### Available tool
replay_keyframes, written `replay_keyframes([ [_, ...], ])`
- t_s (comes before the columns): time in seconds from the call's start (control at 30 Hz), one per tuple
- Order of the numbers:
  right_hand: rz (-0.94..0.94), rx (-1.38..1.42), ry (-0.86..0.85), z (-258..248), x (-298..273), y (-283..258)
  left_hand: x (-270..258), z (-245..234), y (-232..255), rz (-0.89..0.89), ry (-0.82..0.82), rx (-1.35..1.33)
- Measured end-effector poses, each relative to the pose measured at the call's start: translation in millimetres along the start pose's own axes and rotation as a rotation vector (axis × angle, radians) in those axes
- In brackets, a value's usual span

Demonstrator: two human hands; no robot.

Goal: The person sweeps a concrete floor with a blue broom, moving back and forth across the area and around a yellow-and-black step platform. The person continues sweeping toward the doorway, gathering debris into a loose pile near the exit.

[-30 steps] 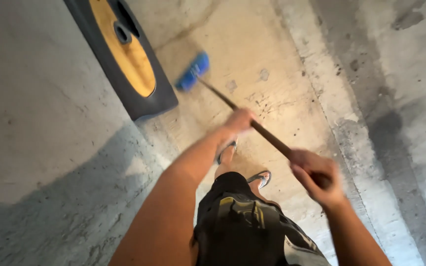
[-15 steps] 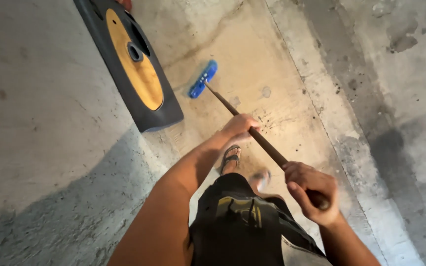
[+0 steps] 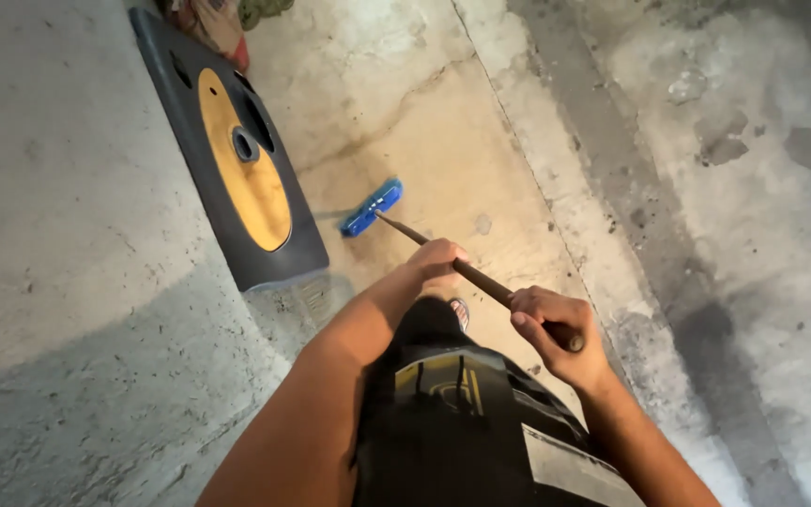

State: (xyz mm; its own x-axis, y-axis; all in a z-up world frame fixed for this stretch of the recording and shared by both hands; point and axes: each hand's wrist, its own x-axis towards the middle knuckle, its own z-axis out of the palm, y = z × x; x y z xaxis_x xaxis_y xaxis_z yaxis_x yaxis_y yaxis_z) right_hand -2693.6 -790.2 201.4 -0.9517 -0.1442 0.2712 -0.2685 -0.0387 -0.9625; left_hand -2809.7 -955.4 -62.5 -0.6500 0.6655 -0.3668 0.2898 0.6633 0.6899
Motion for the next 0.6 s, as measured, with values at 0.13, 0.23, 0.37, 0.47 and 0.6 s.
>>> replay_keyframes([
  [0.13, -0.054, 0.008, -0.011, -8.2, 40.7, -12.3, 37.0, -3.5, -33.6, 0.087, 0.043, 0.031],
  [0.23, -0.083, 0.023, -0.039, -16.1, 79.3, -2.0, 74.8, -12.6, -72.9, 0.265, 0.156, -0.252],
  [0.37, -0.121, 0.032, -0.057, -12.2, 145.0, 31.1, 82.3, -129.8, -60.3, 0.105, 0.066, 0.100],
  [0.47, -0.120, 0.013, -0.035, 6.8, 214.0, 57.6, 129.5, -191.7, -113.2, 0.144, 0.023, 0.109],
  [0.6, -0.170, 0.019, -0.001, 44.1, 311.0, 132.3, 189.0, -268.4, -210.3, -0.006, 0.153, 0.113],
])
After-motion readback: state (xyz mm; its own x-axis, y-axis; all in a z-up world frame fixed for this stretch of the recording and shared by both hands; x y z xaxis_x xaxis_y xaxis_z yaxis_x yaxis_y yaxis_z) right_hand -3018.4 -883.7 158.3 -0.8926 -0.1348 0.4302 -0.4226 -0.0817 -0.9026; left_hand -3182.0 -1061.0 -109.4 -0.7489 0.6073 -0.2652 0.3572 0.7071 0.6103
